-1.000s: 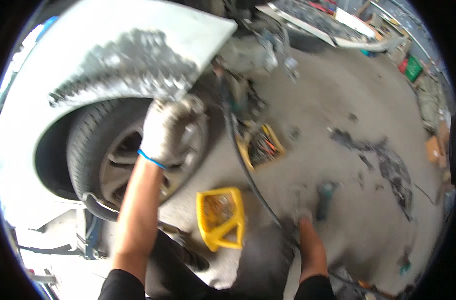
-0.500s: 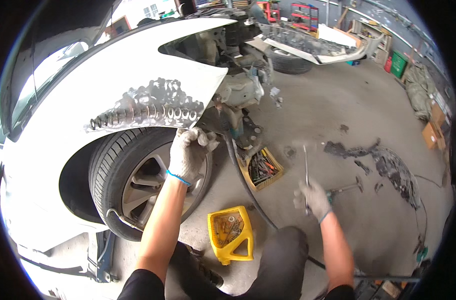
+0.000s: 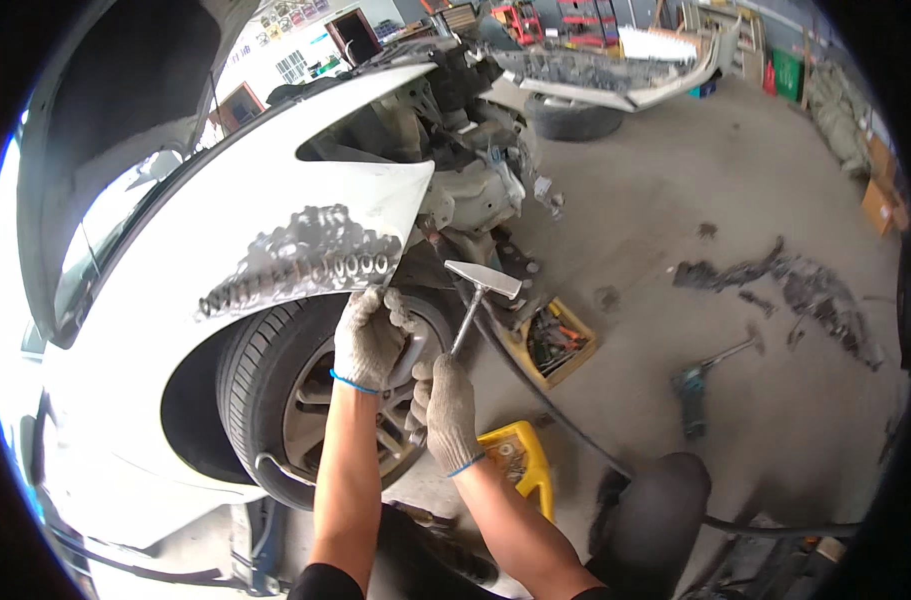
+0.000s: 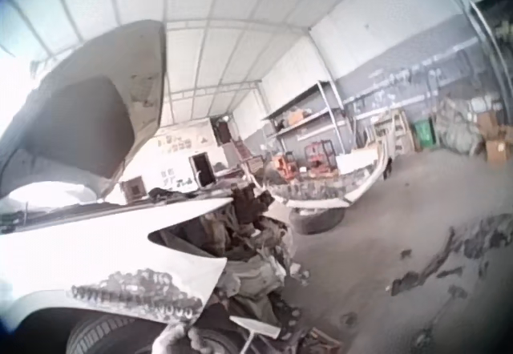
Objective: The person uses a pneumatic tool to heat and pull out a dent on the front wheel arch of a white car. They then use a hammer and a metal rod to further shape and smooth the metal panel.
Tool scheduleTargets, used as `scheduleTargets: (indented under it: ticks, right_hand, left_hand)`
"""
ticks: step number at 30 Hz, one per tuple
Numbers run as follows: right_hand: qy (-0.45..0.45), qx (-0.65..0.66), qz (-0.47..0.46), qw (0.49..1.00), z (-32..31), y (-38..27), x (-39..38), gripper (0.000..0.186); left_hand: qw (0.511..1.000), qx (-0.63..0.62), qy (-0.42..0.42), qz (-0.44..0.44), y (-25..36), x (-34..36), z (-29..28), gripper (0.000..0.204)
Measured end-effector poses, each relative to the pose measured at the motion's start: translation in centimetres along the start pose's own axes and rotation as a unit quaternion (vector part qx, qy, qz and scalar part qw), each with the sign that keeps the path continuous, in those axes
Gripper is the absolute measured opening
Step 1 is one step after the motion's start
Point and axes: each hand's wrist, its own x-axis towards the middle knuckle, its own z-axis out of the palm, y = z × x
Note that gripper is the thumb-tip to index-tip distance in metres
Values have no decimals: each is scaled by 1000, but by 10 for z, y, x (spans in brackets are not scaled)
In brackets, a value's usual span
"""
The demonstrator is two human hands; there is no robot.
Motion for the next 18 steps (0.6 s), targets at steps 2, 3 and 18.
scheduleTargets:
  ticks: [2, 3, 18]
  right_hand:
    - [-10, 20, 37, 999, 1, 10, 11, 32]
    - [-21, 45, 51, 997, 3, 9, 12, 31]
    - [-183, 54, 48, 980, -2, 16, 12, 21]
  left_hand:
    - [999, 45, 27, 4, -1, -1, -1, 13]
    - [997, 71, 9, -8, -1, 2, -6, 12]
    - [988, 123, 84, 40, -15, 11, 4, 26]
